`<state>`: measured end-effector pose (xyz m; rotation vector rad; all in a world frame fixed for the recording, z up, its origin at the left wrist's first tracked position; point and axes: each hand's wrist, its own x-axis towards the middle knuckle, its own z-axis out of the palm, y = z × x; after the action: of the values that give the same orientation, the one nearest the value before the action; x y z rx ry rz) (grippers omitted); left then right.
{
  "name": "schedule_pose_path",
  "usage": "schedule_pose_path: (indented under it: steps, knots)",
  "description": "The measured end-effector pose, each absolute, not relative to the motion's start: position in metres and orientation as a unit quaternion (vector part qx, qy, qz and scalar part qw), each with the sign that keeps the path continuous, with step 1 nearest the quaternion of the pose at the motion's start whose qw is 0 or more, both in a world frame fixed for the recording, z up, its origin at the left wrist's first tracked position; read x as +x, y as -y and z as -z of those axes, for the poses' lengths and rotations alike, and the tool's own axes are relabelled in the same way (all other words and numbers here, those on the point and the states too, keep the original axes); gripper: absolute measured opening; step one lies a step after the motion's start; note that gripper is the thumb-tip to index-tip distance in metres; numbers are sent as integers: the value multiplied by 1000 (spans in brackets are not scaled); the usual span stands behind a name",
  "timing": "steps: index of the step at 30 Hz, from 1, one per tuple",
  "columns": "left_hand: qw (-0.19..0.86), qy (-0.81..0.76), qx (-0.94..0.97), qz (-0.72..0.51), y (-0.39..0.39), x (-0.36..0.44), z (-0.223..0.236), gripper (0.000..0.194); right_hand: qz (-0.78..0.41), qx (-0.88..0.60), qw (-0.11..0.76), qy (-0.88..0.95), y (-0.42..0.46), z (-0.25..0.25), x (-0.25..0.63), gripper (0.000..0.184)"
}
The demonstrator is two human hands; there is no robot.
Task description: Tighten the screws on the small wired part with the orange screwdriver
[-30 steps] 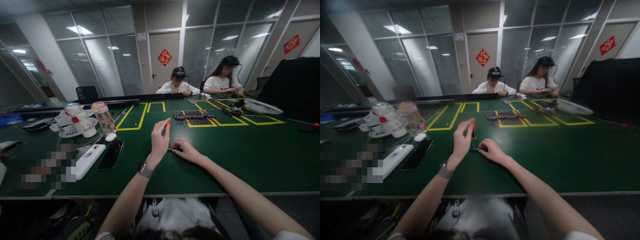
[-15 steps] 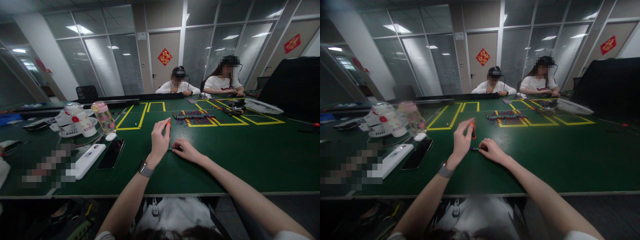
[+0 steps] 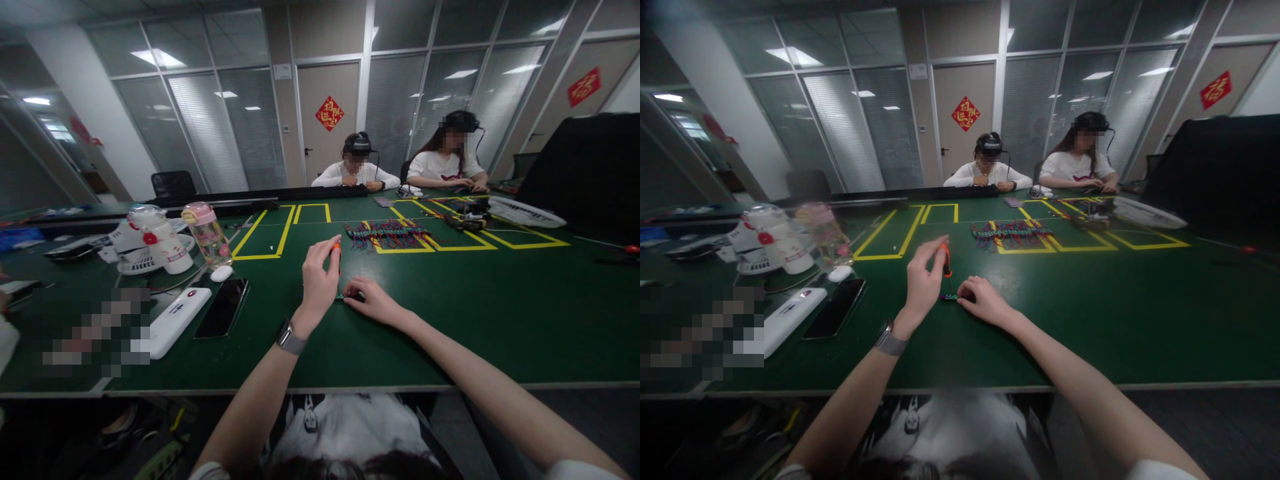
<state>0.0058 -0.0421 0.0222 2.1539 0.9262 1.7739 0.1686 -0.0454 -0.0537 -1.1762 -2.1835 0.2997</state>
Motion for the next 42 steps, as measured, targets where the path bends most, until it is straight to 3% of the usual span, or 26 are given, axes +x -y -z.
schedule_pose_path:
  steps: [12, 19, 25, 30, 36, 42]
  knots:
    - [111, -311, 731, -597, 42, 5, -21, 30, -118, -445, 321, 827, 46, 53, 168, 3]
    - [87, -346, 713, -603, 43, 5, -23, 20, -118, -449, 317, 827, 47, 52, 168, 4]
    - [112, -315, 726, -601, 43, 5, -23, 30, -118, -448, 319, 827, 47, 52, 167, 4]
    - [79, -342, 713, -607, 44, 5, -23, 20, -118, -450, 314, 828, 46, 52, 167, 4]
    - [116, -306, 728, -603, 45, 5, -23, 31, -117, -449, 315, 828, 46, 53, 168, 4]
    - [76, -339, 715, -607, 45, 5, -24, 19, -123, -452, 313, 826, 48, 51, 167, 4]
